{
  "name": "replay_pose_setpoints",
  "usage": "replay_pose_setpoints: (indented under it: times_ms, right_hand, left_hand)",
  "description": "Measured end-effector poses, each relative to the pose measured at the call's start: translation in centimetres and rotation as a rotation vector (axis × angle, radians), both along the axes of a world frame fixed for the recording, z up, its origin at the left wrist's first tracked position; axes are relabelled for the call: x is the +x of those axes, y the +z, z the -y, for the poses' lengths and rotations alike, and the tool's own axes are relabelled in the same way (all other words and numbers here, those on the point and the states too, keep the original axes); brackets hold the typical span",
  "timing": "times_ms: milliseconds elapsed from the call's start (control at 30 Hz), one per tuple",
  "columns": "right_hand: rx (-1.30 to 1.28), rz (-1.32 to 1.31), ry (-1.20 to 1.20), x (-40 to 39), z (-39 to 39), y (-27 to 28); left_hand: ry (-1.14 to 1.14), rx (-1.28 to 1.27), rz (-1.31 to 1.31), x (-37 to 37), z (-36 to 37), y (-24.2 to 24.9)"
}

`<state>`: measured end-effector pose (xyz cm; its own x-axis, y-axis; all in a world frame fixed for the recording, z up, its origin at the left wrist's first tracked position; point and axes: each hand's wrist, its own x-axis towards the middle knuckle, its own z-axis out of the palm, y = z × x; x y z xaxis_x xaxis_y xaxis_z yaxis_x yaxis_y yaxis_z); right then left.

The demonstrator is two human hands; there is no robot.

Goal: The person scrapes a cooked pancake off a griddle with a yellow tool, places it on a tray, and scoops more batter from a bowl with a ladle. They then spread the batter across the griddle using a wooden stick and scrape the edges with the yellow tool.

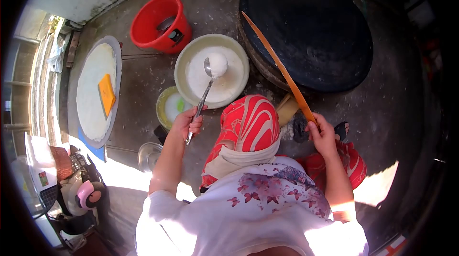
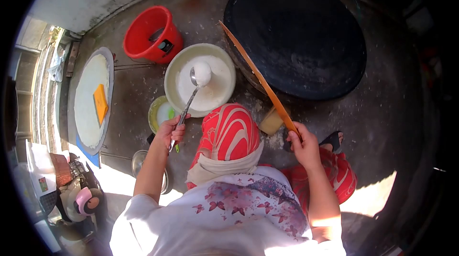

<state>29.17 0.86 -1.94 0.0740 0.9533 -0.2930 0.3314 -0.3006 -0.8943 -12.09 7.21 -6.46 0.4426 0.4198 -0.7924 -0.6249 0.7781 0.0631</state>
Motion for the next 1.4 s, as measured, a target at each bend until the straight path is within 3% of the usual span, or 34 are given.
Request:
replay_pose_setpoints:
  times_ms: [67,200,400,467,567,667,867,1067,1133,1400]
  right_hand:
    - [0.0,-0.035,-0.007,0.1,0.2,0.0]
    - [0.068,-0.079,0.0,0.9,0.8,-1.3]
    - [0.117,-0.194,-0.168,1.7,1.3,-2.2]
    - [-0.153,-0.213,-0.221,2.2,1.4,-0.4]
    - [-0.246,-0.256,-0.139,3.4,1.7,0.1]
    - [-0.13,-0.24,-0.106,3.6,1.3,-0.1]
    - [-0.059,-0.288,-0.192,2.8,-1.3,0.7]
    - [0.15,-0.009,-0.166,3.3,-5.8,0.3]
    - [0.391,0.237,-0.143,2.8,-7.7,0.4]
    - [0.459,0.463,0.017,0.1,-15.0,0.8]
  left_hand:
    - [-0.093,0.189,-0.276,-0.5,0.8,2.6]
    - [-0.073,0.348,-0.491,-0.8,2.0,6.7]
    - [-0.015,0.513,-0.493,0.5,1.2,10.5]
    - [-0.003,0.556,-0.481,1.6,0.1,11.8]
    - [0.021,0.617,-0.45,3.8,-2.6,13.3]
    - [0.037,0.642,-0.396,6.6,-5.9,14.0]
    - [0.043,0.755,-0.438,13.0,-13.2,11.6]
    - [0.042,0.791,-0.474,18.3,-17.7,8.2]
    - [0.04,0.791,-0.485,19.0,-18.4,6.6]
    - [0.076,0.733,-0.589,20.3,-17.9,3.0]
